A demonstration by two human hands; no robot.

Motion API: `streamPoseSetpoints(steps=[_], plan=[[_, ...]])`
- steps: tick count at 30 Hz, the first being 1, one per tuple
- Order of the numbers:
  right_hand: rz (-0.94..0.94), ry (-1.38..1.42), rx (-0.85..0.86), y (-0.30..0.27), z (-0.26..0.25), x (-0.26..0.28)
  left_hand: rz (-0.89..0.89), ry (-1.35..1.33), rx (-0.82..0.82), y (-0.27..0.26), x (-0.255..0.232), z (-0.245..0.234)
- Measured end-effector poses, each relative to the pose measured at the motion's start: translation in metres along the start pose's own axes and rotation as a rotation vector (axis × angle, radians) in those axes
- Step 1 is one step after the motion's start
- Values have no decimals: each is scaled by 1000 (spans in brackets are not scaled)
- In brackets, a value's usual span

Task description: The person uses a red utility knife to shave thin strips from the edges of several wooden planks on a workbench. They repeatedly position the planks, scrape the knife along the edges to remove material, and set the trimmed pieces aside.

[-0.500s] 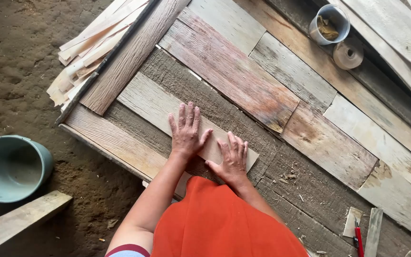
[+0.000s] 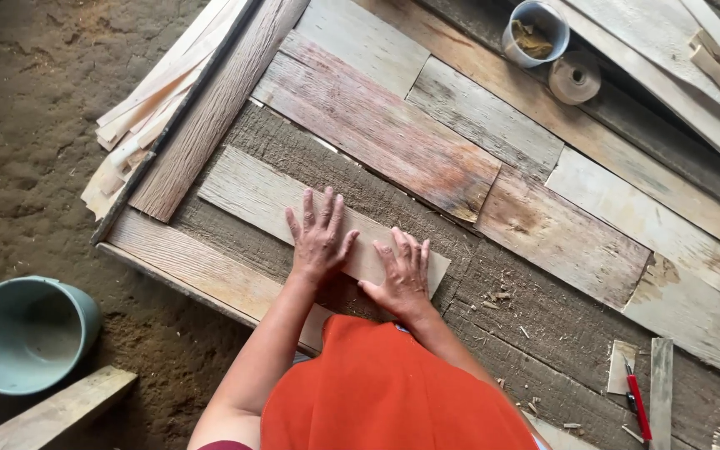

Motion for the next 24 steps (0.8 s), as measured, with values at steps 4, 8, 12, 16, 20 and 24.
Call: streamPoseSetpoints(steps=[4,8,12,16,20,24], plan=[[36,-24,-5,-8,-12,-34,118,-73,102,0,-23,0],[101,-29,71,-27,-28,-76,233,-188,446,0,-70,-14],[204,-26,138,-56,-47,-121,295,-148,643,2,-118,-15],[326,-42,163,-87,-64,-154,369,-102,670,11,-163,15],[434,-10,186,-109,-61,-173,411,-100,711,12,-201,40],[475,-43,188,-125,-46,-189,470,-83,693,12,-221,50]])
Point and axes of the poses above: each hand's wrist, its own y-axis towards the middle knuckle, its own z-axis out of the palm, x = y × z, the point moved 5 cm from there along y, towards the middle knuckle, and after that the axes turned 3 degrees about z, right-handed, at the moved point
